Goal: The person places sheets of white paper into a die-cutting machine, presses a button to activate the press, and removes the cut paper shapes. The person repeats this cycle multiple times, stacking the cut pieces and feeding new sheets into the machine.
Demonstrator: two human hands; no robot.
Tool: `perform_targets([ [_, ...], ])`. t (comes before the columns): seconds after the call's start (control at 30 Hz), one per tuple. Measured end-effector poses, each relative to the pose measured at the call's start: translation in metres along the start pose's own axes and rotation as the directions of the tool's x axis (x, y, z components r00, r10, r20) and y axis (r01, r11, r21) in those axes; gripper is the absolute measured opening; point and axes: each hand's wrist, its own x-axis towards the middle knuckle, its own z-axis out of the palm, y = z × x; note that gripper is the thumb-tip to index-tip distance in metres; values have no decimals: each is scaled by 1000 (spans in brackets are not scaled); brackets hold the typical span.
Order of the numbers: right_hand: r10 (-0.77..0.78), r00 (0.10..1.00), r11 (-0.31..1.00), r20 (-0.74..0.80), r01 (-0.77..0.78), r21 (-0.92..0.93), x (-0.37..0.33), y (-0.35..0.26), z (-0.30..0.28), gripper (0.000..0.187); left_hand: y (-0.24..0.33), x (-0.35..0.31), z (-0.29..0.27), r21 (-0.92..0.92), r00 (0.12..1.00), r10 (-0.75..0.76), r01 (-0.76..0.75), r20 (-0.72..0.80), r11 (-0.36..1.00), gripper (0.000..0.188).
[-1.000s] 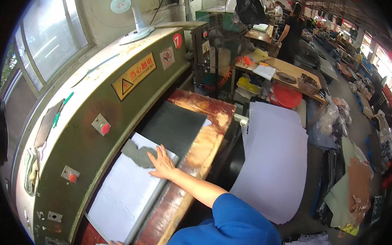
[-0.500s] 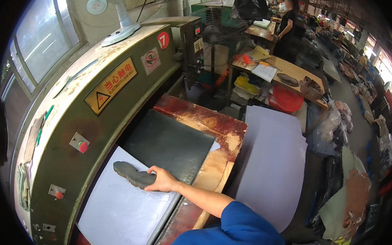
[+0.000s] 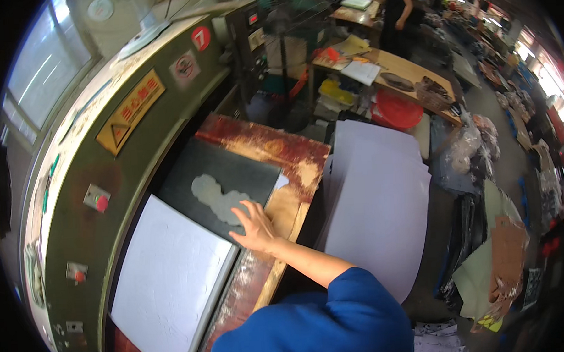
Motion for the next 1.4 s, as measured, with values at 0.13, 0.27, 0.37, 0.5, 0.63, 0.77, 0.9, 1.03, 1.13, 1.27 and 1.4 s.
perform_targets([
  [0.13,566,775,530,280,-602,597,-56,-43,25,51,-3,4,-8,7,1000,14,-14,7,1000,25],
  [0.27,498,354,-139,792,-868,476,-87,-60,38,61,-9,1,-12,3,999,8,-8,42,1000,23],
  [0.37,488,393,-201,779,-818,539,-89,-63,37,61,-15,-5,-11,11,999,15,-16,50,1000,21],
  [0.5,518,253,-443,817,-738,509,-94,-67,28,46,-28,-10,-20,23,998,3,-4,55,1000,19],
  [0.63,534,247,-514,809,-664,542,-107,-75,26,38,2,3,-55,72,988,29,-41,151,997,17],
  [0.77,469,406,-539,784,-571,619,-107,-76,36,40,149,4,-65,-119,828,67,0,556,993,18],
  [0.9,452,471,-478,757,-589,652,-98,-73,49,40,337,-56,-25,-709,519,825,-495,223,502,46],
  [1.03,563,633,-79,531,-598,797,-91,-63,56,36,414,-86,4,-817,388,910,-470,148,334,52],
  [1.13,634,653,140,414,-624,769,-86,-51,52,35,418,-83,18,-805,366,919,-495,147,326,46],
  [1.27,563,662,72,494,-635,769,-81,-46,48,36,414,-80,39,-776,296,939,-546,174,315,54],
  [1.4,530,613,-32,585,-676,737,-75,-51,54,31,414,-84,51,-812,342,926,-487,160,320,55],
])
